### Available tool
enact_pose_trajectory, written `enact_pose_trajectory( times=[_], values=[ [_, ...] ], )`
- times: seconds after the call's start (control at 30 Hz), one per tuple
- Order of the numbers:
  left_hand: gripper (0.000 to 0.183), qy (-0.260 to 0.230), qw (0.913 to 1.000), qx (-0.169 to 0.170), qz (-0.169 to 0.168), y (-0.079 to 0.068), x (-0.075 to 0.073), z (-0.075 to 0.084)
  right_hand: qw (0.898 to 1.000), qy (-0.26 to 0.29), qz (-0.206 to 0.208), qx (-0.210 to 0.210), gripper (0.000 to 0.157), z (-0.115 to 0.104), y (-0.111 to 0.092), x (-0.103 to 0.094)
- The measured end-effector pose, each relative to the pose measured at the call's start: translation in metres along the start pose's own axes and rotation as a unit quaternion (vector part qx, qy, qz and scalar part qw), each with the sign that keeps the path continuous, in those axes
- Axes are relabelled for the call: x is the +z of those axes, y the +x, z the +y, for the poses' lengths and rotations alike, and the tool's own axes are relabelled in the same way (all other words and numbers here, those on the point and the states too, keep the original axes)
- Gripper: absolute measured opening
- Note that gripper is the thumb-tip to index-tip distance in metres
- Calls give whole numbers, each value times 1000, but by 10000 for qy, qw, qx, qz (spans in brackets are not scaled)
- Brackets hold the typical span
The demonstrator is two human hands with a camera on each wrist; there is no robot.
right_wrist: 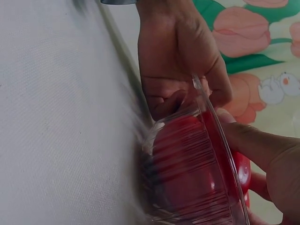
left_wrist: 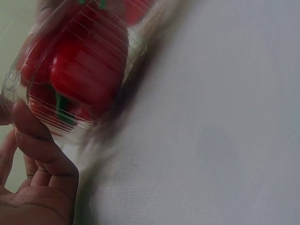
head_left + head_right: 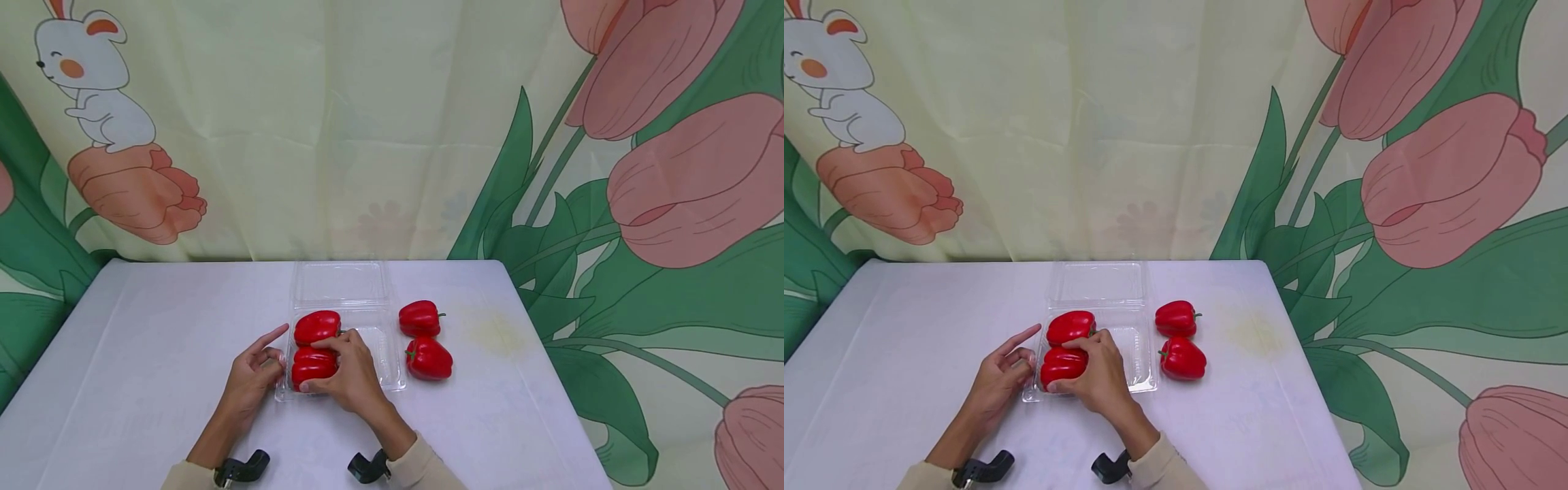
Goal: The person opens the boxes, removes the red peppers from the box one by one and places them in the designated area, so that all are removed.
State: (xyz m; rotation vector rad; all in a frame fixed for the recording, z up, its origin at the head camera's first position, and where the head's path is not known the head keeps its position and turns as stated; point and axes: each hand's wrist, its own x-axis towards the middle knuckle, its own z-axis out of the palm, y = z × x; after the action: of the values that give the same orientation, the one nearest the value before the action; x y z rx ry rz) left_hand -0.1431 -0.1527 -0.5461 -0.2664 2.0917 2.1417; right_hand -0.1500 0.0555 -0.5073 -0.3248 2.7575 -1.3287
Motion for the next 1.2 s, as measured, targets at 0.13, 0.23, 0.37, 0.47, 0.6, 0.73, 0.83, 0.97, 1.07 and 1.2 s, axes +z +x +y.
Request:
enact_pose_trajectory(
  times=[0.13, 0.23, 0.37, 0.47, 0.6, 0.73, 0.83, 0.97, 1.07, 1.2],
  values=[
    [63, -63, 10000, 20, -49, 1, 0, 0, 9999, 127, 40, 42, 61, 2, 0, 0],
    [62, -119, 9999, 30, -60, 1, -1, 1, 9999, 135, 29, 57, 62, 1, 1, -1],
    [62, -152, 9998, 71, -65, 2, -1, 1, 10000, 60, -26, 50, 65, -1, 1, -2],
    [63, -138, 9998, 93, -69, 2, 0, 1, 9999, 89, -55, 83, 65, -3, 1, -3],
    [64, -151, 9998, 77, -71, 2, 0, 1, 9996, 271, -35, 122, 63, -1, 0, -3],
    [63, -147, 9999, 22, -42, 1, 0, 1, 9985, 527, -19, 129, 61, 2, 1, -3],
    [64, -121, 9999, 1, -25, 1, 0, 1, 9972, 737, 5, 118, 59, 4, 1, -4],
    [63, -120, 9999, 8, -21, 1, -1, 1, 9954, 949, 43, 113, 57, 4, 0, -6],
    [63, -122, 9999, 8, -10, 1, -1, 1, 9948, 1011, 73, 129, 56, 5, 0, -7],
    [62, -86, 10000, -21, -4, 1, -1, 1, 9937, 1105, 142, 134, 57, 5, -2, -8]
  ],
)
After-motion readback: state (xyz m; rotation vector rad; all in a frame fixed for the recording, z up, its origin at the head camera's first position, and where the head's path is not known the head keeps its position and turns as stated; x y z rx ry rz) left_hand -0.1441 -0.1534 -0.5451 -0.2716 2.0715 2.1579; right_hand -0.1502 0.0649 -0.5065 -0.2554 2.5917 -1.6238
